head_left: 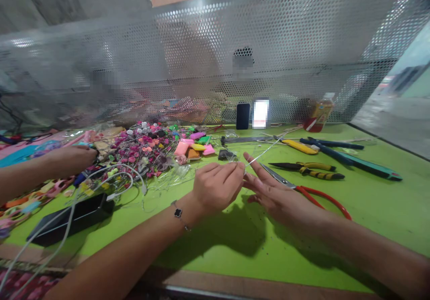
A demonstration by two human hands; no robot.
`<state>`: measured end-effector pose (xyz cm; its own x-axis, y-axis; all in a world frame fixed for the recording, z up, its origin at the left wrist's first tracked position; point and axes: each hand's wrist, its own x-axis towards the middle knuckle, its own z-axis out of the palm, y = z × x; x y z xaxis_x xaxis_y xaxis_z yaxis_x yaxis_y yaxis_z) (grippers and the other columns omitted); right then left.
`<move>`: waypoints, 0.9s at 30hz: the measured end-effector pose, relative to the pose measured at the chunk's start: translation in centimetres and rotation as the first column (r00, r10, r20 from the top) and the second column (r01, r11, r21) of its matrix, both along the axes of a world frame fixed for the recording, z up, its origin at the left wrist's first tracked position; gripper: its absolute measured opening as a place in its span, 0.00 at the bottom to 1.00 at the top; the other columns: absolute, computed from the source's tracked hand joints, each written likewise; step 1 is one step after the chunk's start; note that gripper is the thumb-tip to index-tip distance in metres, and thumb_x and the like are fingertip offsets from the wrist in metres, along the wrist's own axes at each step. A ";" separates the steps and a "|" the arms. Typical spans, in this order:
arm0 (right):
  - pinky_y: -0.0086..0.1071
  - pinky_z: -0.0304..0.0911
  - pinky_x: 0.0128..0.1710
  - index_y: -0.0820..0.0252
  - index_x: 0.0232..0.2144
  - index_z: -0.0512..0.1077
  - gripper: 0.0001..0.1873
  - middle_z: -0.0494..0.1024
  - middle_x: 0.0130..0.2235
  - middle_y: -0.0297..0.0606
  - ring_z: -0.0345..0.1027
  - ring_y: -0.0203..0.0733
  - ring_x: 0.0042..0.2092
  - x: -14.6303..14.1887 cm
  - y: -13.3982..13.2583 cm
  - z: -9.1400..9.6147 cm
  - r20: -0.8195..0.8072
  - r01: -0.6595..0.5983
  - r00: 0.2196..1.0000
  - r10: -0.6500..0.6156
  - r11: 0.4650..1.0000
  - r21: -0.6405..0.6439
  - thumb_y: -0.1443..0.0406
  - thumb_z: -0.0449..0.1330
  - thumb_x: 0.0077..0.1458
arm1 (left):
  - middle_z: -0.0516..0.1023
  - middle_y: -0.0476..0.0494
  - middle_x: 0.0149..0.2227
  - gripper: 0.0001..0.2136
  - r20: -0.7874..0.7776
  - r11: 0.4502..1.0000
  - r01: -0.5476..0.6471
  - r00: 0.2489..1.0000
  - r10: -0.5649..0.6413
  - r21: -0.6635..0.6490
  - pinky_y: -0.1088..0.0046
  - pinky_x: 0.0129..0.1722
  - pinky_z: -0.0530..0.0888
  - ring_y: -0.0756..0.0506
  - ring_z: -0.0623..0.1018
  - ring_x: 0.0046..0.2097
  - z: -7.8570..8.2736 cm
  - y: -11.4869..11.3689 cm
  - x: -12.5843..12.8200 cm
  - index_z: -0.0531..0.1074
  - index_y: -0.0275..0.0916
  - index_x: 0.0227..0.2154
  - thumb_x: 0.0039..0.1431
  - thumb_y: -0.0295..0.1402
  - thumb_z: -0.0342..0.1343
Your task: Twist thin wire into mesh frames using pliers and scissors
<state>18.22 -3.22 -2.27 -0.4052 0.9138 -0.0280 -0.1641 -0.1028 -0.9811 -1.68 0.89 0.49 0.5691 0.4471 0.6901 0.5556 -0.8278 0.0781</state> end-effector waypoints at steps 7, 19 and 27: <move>0.48 0.65 0.61 0.32 0.70 0.63 0.42 0.80 0.55 0.38 0.73 0.50 0.58 0.8 1.2 -0.4 0.000 0.110 0.994 -0.110 0.987 0.121 0.46 0.70 0.57 | 0.88 0.41 0.35 0.10 0.280 0.990 0.050 0.960 -0.010 -0.135 0.71 0.35 0.77 0.46 0.84 0.32 -0.6 -1.6 1.0 0.82 0.40 0.40 0.68 0.30 0.55; 0.46 0.70 0.54 0.43 0.40 0.86 0.21 0.87 0.40 0.37 0.78 0.49 0.47 0.5 1.5 0.1 -0.115 0.125 0.986 -0.124 0.992 0.003 0.48 0.79 0.44 | 0.86 0.43 0.35 0.07 0.603 0.745 0.366 0.795 0.061 -0.558 0.71 0.35 0.78 0.47 0.81 0.34 -0.9 -2.1 2.0 0.84 0.40 0.37 0.64 0.34 0.61; 0.33 0.63 0.29 0.52 0.25 0.82 0.18 0.79 0.27 0.32 0.66 0.37 0.27 1.6 2.9 -1.1 -0.084 0.187 0.980 -0.180 0.979 0.086 0.49 0.81 0.40 | 0.83 0.45 0.32 0.10 0.731 0.498 0.579 0.657 0.185 -0.646 0.73 0.31 0.76 0.50 0.77 0.31 -1.2 -1.5 2.0 0.83 0.39 0.33 0.57 0.41 0.69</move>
<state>19.83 -0.30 -3.37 -0.2282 0.9700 0.0845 -0.2452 0.0268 -0.9691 0.28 -0.66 -0.72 0.2991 0.9125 0.2791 -0.1518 -0.2433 0.9580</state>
